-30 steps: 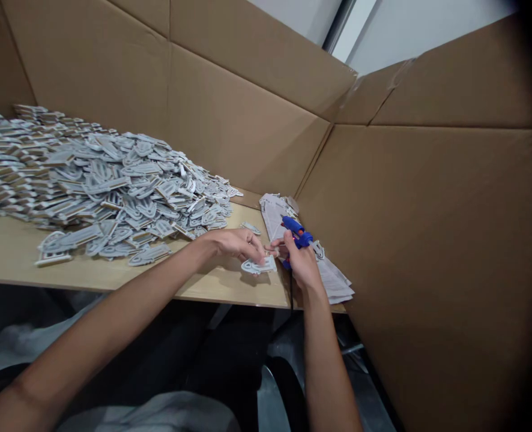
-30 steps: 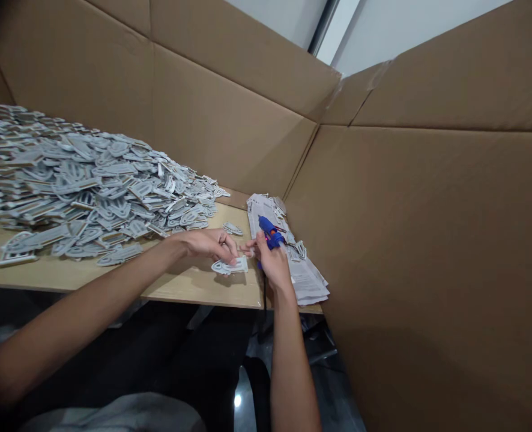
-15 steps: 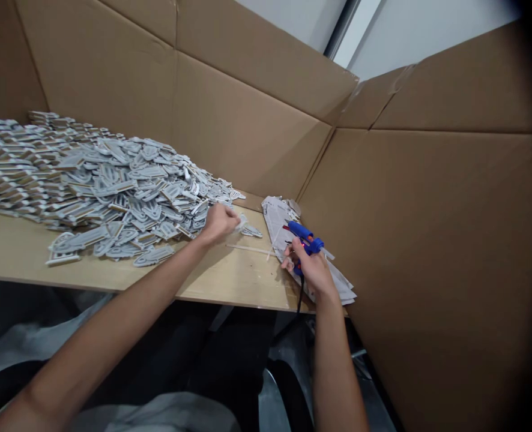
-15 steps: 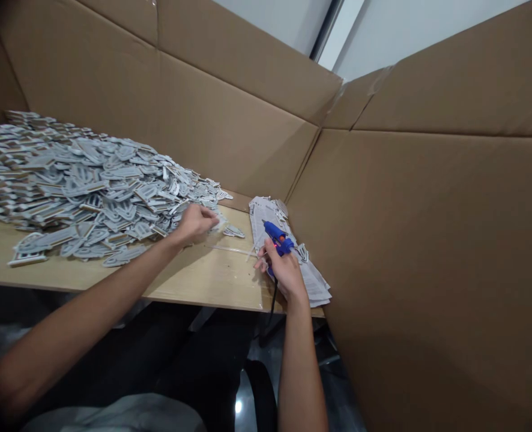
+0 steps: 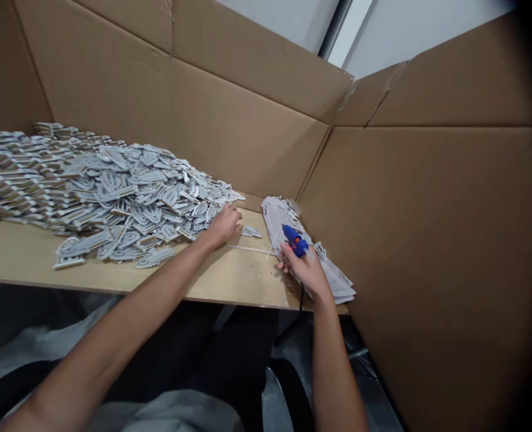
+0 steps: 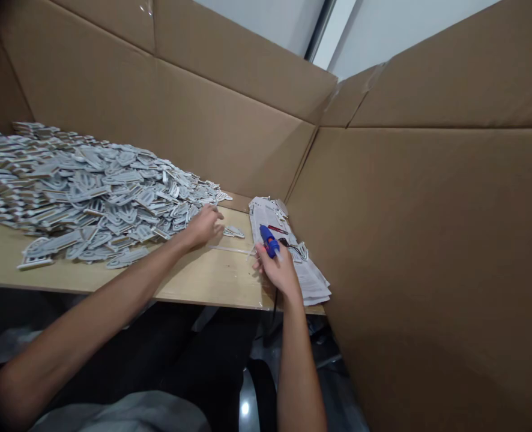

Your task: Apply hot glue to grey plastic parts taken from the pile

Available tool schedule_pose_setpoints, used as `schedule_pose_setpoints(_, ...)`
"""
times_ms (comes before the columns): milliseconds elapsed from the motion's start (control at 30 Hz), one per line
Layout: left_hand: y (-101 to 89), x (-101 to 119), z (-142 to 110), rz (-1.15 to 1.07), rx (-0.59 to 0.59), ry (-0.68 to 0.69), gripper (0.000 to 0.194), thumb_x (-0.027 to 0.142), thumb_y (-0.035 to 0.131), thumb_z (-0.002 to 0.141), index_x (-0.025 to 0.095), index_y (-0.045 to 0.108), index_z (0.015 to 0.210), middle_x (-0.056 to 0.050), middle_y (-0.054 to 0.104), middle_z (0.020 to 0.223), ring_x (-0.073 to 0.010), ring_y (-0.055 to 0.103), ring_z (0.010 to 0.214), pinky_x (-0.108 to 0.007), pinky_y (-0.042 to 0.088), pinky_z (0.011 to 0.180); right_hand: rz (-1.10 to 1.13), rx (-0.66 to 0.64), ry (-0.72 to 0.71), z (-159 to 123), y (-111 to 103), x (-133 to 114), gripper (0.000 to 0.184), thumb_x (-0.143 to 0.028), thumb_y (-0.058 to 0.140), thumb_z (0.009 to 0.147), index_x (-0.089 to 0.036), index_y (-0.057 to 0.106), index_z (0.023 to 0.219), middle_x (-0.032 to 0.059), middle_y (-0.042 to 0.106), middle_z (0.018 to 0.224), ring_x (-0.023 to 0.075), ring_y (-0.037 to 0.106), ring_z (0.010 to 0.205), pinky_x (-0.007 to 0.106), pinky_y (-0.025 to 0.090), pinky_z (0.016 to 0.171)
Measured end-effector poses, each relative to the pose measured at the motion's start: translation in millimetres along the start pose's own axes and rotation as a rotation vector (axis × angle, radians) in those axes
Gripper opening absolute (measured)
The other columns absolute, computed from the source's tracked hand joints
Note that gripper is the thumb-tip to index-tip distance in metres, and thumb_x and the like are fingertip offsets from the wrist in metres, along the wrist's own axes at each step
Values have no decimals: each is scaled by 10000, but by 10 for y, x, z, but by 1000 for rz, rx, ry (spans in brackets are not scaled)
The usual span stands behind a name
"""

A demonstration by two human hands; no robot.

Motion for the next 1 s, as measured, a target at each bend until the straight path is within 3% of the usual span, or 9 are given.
schedule_pose_setpoints(100, 218, 23, 15, -68, -98, 233, 462, 309, 538, 921, 197, 617, 1363, -125, 544, 1470, -294, 398, 1416, -452, 360, 1188, -113, -42, -47, 3, 92, -9, 368, -551, 700, 857, -205, 584, 906, 24, 666, 763, 197, 665, 614, 300, 502, 556)
schedule_pose_setpoints(200, 352, 16, 38, -105, -171, 283, 412, 309, 529, 927, 223, 649, 1312, -119, 586, 1433, -291, 454, 1372, -454, 389, 1151, -206, -122, -116, -5, 257, -72, 287, -400, 759, 803, -194, 605, 929, 29, 699, 844, 190, 671, 714, 296, 515, 673)
schedule_pose_setpoints(333, 337, -54, 69, -92, -135, 208, 285, 303, 596, 878, 152, 719, 1085, -155, 708, 1080, -306, 573, 1142, -428, 462, 1028, -246, -255, -145, -30, 524, -102, 292, -219, 736, 746, -199, 625, 1015, 23, 721, 937, 191, 672, 790, 290, 505, 736)
schedule_pose_setpoints(433, 287, -173, 69, -143, -87, 117, 294, 281, 670, 813, 153, 695, 1076, -133, 690, 1073, -299, 558, 1144, -391, 475, 997, -273, -295, -159, -41, 684, -70, 336, -171, 701, 731, -218, 619, 1053, 11, 716, 961, 185, 651, 773, 273, 475, 704)
schedule_pose_setpoints(567, 266, -297, 60, -250, -53, -7, 333, 293, 761, 746, 163, 680, 1042, -113, 673, 1110, -289, 550, 1160, -365, 467, 1017, -383, -296, -205, -44, 813, -70, 222, -142, 639, 736, -220, 596, 939, 9, 694, 894, 193, 617, 776, 261, 417, 692)
schedule_pose_setpoints(767, 271, -306, 59, -416, -7, -154, 380, 209, 769, 720, 180, 689, 1091, -101, 684, 1195, -263, 565, 1219, -362, 429, 1106, -594, -310, -126, -60, 746, -131, 167, -147, 627, 724, -221, 564, 860, 9, 643, 780, 183, 528, 669, 263, 316, 616)
schedule_pose_setpoints(1000, 164, -195, 29, -540, 31, -236, 290, 188, 749, 735, 151, 748, 1023, -107, 745, 1093, -243, 664, 1080, -327, 497, 1001, -324, -250, -128, 30, 426, 29, 157, -268, 642, 775, -200, 597, 910, 7, 650, 811, 176, 558, 712, 266, 420, 653)
Point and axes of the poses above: each hand's wrist, its own z-axis towards the middle knuckle, its own y-axis out of the palm, x = y × z, the point moved 3 cm from there along z, towards the middle knuckle
